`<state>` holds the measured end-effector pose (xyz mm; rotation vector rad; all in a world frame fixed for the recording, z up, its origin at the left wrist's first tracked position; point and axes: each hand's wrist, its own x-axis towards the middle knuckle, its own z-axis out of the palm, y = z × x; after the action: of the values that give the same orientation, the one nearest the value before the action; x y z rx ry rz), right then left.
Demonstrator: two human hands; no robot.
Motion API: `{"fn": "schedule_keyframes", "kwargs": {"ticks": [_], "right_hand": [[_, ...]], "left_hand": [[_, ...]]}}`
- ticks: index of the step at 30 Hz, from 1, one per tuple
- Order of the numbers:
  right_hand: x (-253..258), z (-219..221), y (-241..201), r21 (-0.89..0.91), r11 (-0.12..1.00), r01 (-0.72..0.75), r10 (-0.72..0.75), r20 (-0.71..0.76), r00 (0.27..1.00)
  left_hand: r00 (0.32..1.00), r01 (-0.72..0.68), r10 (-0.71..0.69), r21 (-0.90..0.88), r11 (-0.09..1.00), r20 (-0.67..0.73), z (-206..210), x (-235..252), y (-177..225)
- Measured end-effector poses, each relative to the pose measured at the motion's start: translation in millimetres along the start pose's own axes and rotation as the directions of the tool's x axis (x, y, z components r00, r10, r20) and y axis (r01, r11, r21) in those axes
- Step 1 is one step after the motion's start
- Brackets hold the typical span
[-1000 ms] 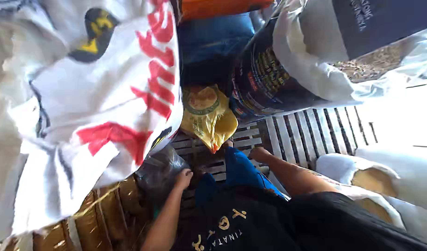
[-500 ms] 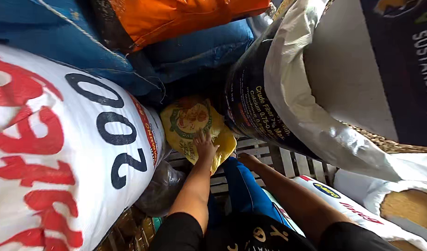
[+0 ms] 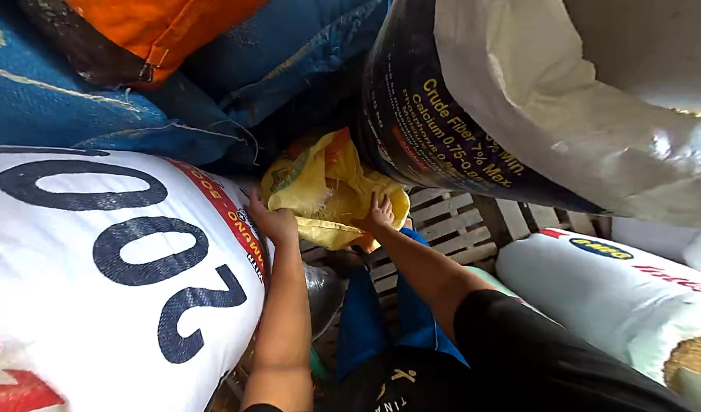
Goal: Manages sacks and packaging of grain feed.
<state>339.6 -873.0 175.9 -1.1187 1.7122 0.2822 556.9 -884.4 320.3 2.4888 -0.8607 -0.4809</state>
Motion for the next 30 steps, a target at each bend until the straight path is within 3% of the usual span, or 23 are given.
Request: {"fn": "schedule_keyframes", "kwargs": {"ticks": [3,5,8,11,12,14,17,19,24,28,30], "right_hand": [[17.1,-1.1,-27.0,0.111,0.993,0.033,-0.010,-0.200,0.980],[32.2,-17.2,-44.8,0.139,0.989,0.048,-0.012,-0.244,0.970],[55.3,-40.8,-62.3,0.046,0.996,0.072,-0.063,-0.175,0.983],[46.2,-70.3,-82.4,-0.017,0.992,0.121,-0.122,-0.062,0.991],[38.0,-77.0,-88.0,-0.015,0.988,0.154,-0.154,-0.056,0.986],[17.9,-90.4,-101.1,0.027,0.966,0.255,-0.253,-0.074,0.965],[-15.9,-96.0,-121.9,0.106,0.909,0.404,-0.392,-0.112,0.913],[-39.1,-88.5,-139.2,0.217,0.861,0.460,-0.441,-0.129,0.888],[-90.9,-44.2,-172.3,0.354,0.829,0.433,-0.454,-0.028,0.891],[-84.4,-16.4,-158.2,0.466,0.797,0.385,-0.442,0.015,0.897],[-77.9,-6.4,-139.6,0.526,0.748,0.404,-0.493,0.035,0.869]], "left_hand": [[0.997,-0.071,0.068,-0.061,0.996,-0.040,-4.2,-28.8,-10.7],[0.990,-0.129,0.121,-0.113,0.985,-0.073,-9.0,-45.6,-22.8],[0.987,-0.160,0.157,-0.096,0.982,-0.037,-21.9,-66.7,-42.3],[0.988,-0.151,0.151,-0.007,0.989,0.046,-24.2,-87.6,-65.9],[0.992,-0.105,0.105,-0.014,0.994,0.074,-22.1,-94.9,-74.5],[0.979,0.125,-0.111,-0.072,0.989,0.170,-14.5,-106.7,-86.9],[0.863,0.478,-0.400,-0.246,0.843,0.308,9.7,-125.7,-107.0],[0.776,0.614,-0.486,-0.305,0.728,0.401,32.5,-135.9,-119.6],[0.615,0.752,-0.600,-0.154,0.641,0.511,78.0,-154.7,-139.7],[0.503,0.849,-0.751,-0.082,0.522,0.429,90.2,-153.9,-136.1],[0.514,0.855,-0.752,-0.171,0.490,0.412,88.3,-150.4,-131.2]]}}
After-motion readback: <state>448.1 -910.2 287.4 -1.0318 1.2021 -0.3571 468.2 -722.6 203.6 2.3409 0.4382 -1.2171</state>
